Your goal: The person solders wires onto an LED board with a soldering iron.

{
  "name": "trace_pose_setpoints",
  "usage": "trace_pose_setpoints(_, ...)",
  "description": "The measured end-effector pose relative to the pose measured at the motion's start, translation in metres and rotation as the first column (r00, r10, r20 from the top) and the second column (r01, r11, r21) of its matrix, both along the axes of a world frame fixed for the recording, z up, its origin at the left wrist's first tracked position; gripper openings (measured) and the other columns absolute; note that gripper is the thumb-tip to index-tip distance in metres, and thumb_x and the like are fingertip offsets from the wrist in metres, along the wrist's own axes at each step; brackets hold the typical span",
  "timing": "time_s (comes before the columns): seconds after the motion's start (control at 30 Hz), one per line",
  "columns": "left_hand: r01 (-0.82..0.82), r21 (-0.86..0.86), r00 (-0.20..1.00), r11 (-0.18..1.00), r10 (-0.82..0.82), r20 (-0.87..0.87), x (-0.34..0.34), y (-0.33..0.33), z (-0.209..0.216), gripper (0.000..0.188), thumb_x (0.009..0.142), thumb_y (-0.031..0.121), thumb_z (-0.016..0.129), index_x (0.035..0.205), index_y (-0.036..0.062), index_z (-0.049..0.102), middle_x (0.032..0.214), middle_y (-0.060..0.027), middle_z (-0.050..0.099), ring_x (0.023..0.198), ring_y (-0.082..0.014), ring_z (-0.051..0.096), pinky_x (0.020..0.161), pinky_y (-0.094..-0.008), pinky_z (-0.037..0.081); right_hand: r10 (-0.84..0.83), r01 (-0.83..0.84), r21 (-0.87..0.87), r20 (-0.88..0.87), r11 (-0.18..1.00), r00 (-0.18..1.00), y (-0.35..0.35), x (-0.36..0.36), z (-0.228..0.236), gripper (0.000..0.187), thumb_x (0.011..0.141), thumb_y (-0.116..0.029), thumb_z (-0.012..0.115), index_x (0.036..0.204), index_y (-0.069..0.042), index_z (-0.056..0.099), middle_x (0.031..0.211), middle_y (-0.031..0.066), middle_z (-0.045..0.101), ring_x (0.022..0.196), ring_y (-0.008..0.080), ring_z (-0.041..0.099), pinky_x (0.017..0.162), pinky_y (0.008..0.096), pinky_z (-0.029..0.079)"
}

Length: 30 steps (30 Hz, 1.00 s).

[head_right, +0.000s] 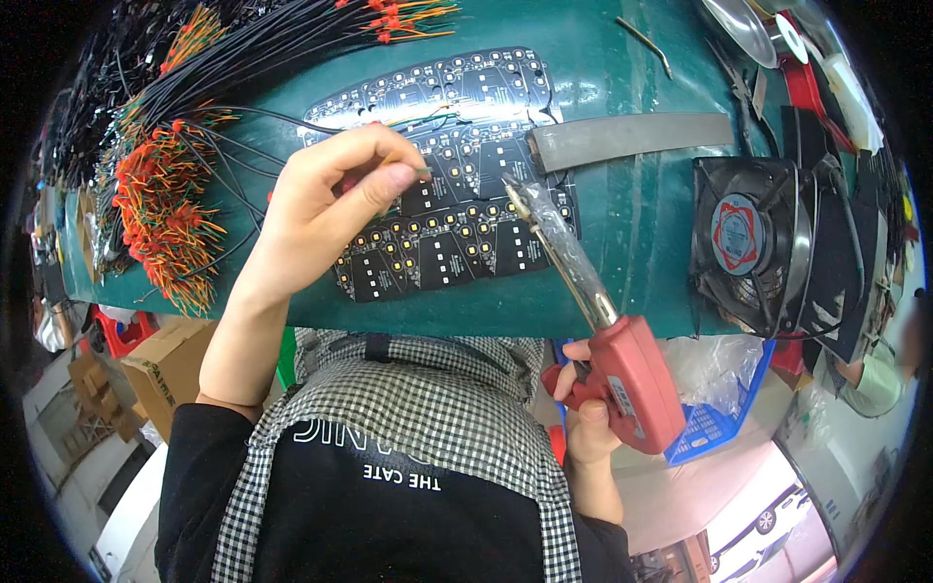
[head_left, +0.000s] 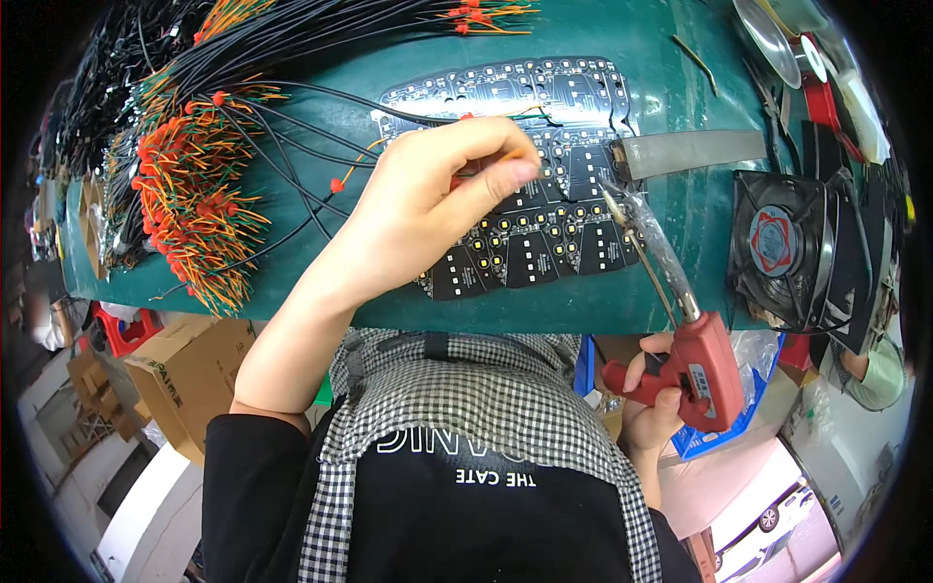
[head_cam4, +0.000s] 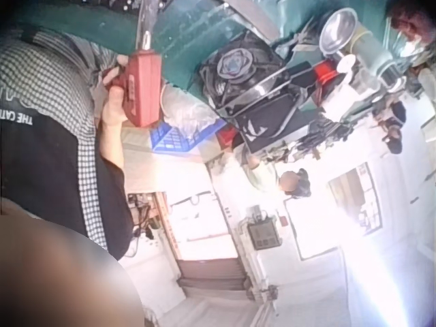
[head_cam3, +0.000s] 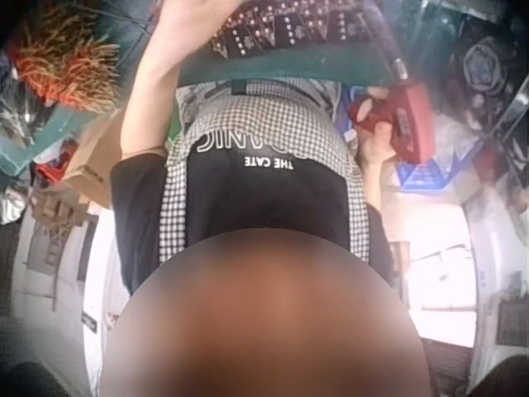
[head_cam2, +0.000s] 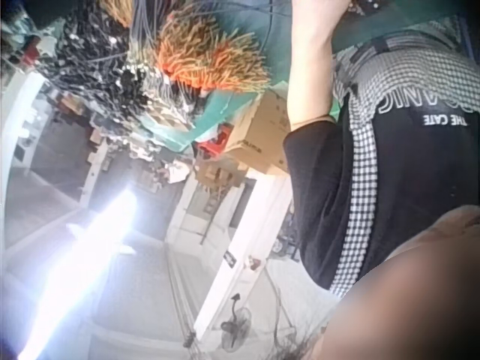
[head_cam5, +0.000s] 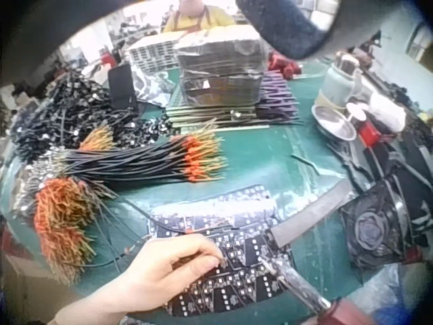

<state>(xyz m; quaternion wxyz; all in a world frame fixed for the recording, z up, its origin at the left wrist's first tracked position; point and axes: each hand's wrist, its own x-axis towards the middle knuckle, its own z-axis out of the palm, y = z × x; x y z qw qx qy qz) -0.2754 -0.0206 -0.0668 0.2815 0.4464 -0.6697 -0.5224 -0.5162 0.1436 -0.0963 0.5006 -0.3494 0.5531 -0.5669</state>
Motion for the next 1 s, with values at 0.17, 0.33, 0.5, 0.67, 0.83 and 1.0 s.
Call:
trace_pose_setpoints(0.17,-0.081,-0.217,0.981,0.973,0.117,0.155,-0.015,0.012,-0.008,0.006,0.08,0.003,0.067,0.084,0.0004,0.064,0.074,-0.0046,0.061,0.071,-0.0119,0.057,0.061,-0.0232,0.045,0.006,-0.008,-0.022,-0.1,1.0,0.995,-0.001,0.003,-0.002,0.078,0.084,-0.053,0.061,0.13,0.004,0.036,0.101,0.0153,0.058,0.055,0.0125,0.05,0.048,0.0219,0.039)
trace_pose_setpoints(0.33,-0.093,-0.373,0.968,0.923,0.172,0.182,-0.033,0.016,-0.017,0.012,0.076,-0.001,0.068,0.085,0.0017,0.06,0.076,-0.0057,0.053,0.067,-0.0154,0.055,0.056,-0.0247,0.044,0.031,-0.031,-0.012,0.043,0.999,0.999,0.002,-0.002,-0.001,0.071,0.081,-0.042,0.069,0.128,0.004,0.042,0.111,0.0229,0.058,0.064,0.0164,0.053,0.053,0.0261,0.043)
trace_pose_setpoints(0.5,-0.083,-0.311,0.961,0.947,0.159,0.226,-0.035,0.02,-0.014,0.012,0.076,0.0,0.068,0.086,0.0022,0.061,0.077,-0.0052,0.055,0.067,-0.0145,0.053,0.055,-0.0254,0.042,0.077,-0.078,0.024,0.063,0.997,0.995,0.005,-0.005,-0.004,0.071,0.08,-0.043,0.071,0.127,0.004,0.044,0.111,0.0217,0.058,0.064,0.0162,0.053,0.054,0.0259,0.044)
trace_pose_setpoints(0.67,-0.101,-0.228,0.98,0.968,0.137,0.145,-0.027,0.017,-0.014,0.011,0.076,-0.001,0.068,0.086,0.0018,0.062,0.078,-0.0043,0.058,0.067,-0.0135,0.052,0.056,-0.0254,0.041,0.04,-0.041,0.021,0.075,0.999,0.996,0.004,-0.006,-0.005,0.071,0.079,-0.043,0.072,0.125,0.004,0.046,0.112,0.0213,0.058,0.065,0.0159,0.053,0.055,0.0257,0.044)
trace_pose_setpoints(0.83,-0.154,-0.358,0.968,0.921,0.213,0.13,-0.031,0.021,-0.02,0.011,0.073,0.002,0.068,0.082,0.004,0.062,0.076,-0.007,0.056,0.071,-0.0245,0.057,0.062,-0.0335,0.046,0.061,-0.059,-0.019,0.102,0.998,0.993,0.005,-0.008,-0.007,0.073,0.078,-0.042,0.073,0.127,0.004,0.045,0.112,0.0204,0.059,0.066,0.0157,0.054,0.057,0.0253,0.045)
trace_pose_setpoints(1.0,-0.138,-0.428,0.924,0.893,0.271,0.268,-0.035,0.023,-0.023,0.011,0.072,0.001,0.067,0.081,0.0044,0.062,0.076,-0.0059,0.058,0.072,-0.0219,0.059,0.062,-0.0319,0.047,0.111,-0.115,0.032,0.112,0.993,0.987,0.006,-0.007,-0.007,0.071,0.078,-0.042,0.073,0.126,0.004,0.046,0.112,0.0198,0.059,0.069,0.0154,0.054,0.06,0.0252,0.044)
